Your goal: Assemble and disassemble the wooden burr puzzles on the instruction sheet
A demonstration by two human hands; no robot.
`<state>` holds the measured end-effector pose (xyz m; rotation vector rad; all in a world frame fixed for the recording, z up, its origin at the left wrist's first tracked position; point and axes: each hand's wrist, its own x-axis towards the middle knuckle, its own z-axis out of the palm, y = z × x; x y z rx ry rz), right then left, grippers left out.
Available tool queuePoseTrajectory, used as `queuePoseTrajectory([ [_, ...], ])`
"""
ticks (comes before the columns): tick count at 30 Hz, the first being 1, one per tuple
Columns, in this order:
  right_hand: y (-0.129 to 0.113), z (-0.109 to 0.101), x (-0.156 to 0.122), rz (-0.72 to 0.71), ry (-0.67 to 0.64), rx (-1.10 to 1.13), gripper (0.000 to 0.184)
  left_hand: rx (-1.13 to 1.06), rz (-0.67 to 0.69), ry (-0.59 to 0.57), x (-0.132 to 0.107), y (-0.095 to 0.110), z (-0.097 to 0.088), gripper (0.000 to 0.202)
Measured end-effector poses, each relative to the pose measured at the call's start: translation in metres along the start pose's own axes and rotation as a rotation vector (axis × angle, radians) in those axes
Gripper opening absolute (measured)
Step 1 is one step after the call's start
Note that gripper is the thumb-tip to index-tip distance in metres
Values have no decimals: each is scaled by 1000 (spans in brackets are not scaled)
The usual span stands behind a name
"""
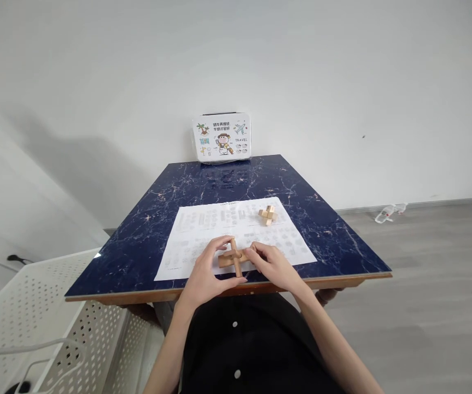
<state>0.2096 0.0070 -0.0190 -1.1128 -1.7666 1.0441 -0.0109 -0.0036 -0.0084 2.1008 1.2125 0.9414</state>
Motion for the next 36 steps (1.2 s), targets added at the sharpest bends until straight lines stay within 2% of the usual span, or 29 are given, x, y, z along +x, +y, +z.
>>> queuePoseTrajectory([
  [7,9,1,1,-13,49,-13,29,41,-3,5,3,-1,7,86],
  [11,11,0,0,-21,22,5,28,17,-5,-18,2,1,6,85],
  [19,8,0,-2,-29,19,31,24,12,6,7,2,0,5,89],
  [24,7,-1,-2,-26,-47,110,23,3,-17,-16,2,2,5,92],
  [30,8,1,-2,-52,-71,74,27,-48,-41,-79,3,4,8,95],
  [36,2,2,-6,-32,-59,-30,46,60,-37,-44,4,-1,10,90],
])
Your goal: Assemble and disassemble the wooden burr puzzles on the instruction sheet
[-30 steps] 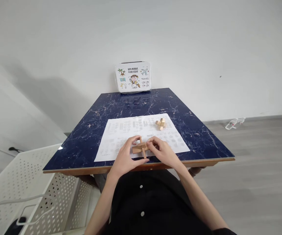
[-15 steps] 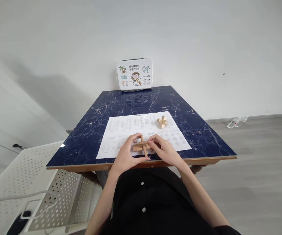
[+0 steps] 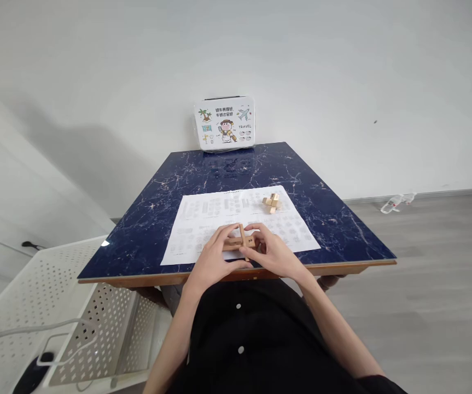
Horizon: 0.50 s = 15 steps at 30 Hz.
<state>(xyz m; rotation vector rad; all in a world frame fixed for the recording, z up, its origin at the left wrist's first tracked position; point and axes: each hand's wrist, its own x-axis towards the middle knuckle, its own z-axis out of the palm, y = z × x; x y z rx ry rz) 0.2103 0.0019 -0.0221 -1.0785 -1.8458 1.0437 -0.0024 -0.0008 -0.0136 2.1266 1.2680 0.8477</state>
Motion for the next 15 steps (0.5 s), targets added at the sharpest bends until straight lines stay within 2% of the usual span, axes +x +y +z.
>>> queuePoseTrajectory([
  [4,1,1,0,4,10,29,46,-1,43,11,1,-3,-1,80],
  [11,5,3,2,1,75,27,42,1,63,64,5,-6,0,25],
  [15,3,5,3,10,113,11,42,-1,38,95,5,-4,0,18],
])
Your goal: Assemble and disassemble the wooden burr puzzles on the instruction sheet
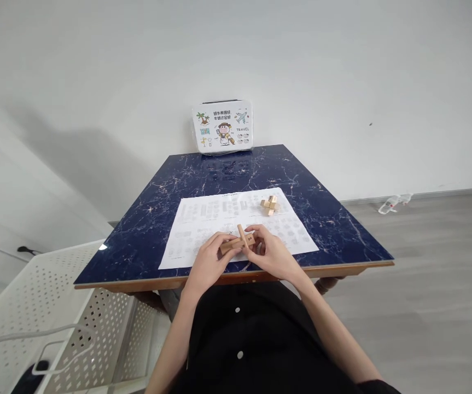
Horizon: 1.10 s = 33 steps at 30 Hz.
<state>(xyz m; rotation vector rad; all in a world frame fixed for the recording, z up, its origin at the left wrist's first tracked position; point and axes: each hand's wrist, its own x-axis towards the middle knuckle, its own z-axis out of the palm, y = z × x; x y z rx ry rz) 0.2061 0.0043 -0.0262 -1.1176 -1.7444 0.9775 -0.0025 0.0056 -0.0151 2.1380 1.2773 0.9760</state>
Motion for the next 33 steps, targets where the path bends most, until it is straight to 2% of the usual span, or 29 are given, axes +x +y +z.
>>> queuePoseTrajectory([
  [8,4,7,0,0,147,-101,42,22,-41,33,-1,4,-1,21],
  [21,3,8,-3,-60,210,-188,39,22,-99,77,0,3,-3,21],
  [33,4,7,-3,-64,256,-183,34,-194,-144,-25,2,-3,-10,27],
])
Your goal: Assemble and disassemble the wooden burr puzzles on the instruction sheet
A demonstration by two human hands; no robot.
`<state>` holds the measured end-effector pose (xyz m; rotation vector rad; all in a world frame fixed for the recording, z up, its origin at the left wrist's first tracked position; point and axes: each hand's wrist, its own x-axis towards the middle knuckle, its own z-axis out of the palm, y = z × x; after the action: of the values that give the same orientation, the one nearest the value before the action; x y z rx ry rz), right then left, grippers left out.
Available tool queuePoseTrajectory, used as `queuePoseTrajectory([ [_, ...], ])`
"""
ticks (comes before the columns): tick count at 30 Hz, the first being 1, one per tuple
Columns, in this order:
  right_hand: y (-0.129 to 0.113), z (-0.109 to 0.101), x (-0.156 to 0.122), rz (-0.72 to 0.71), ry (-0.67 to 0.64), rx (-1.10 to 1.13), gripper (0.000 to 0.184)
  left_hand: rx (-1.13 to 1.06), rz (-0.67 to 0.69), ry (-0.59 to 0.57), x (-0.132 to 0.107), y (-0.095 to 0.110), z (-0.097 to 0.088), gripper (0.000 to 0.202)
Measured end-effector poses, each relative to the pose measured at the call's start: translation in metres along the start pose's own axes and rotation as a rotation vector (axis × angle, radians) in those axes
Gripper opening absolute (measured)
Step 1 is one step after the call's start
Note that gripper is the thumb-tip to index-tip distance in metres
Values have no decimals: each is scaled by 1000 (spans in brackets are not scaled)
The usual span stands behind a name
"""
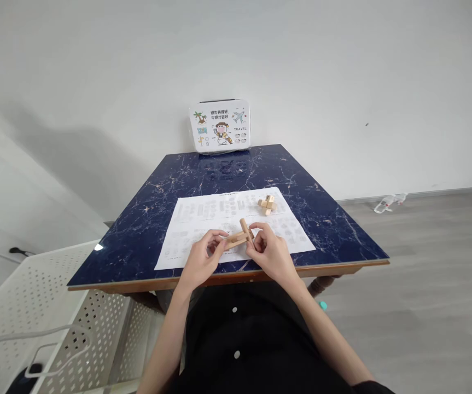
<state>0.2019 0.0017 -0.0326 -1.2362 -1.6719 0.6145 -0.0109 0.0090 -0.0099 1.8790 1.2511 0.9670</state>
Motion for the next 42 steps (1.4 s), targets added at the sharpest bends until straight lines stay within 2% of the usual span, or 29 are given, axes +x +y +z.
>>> queuePoseTrajectory([
  [3,0,-2,-1,12,25,-6,32,-43,-10,13,0,-2,-2,27],
  [6,2,-4,-2,56,58,24,29,-83,-40,79,0,-5,-2,27],
  [10,4,-4,0,84,45,34,27,-127,-62,96,0,-10,-2,28],
  [17,9,2,4,56,3,-88,23,-121,-53,93,-1,-10,-1,28],
  [22,14,7,5,33,69,-190,19,-109,-32,105,-2,-7,0,27],
  [28,3,-1,-2,-175,149,-82,17,-36,12,83,-5,0,0,27],
  [34,0,-2,-6,-430,-8,-41,32,-30,28,61,-6,2,0,27],
  [38,1,6,-3,-520,43,-96,19,-6,36,70,-7,0,1,28],
  [42,-5,7,-2,-611,100,-155,16,-1,51,91,-7,-1,2,27],
])
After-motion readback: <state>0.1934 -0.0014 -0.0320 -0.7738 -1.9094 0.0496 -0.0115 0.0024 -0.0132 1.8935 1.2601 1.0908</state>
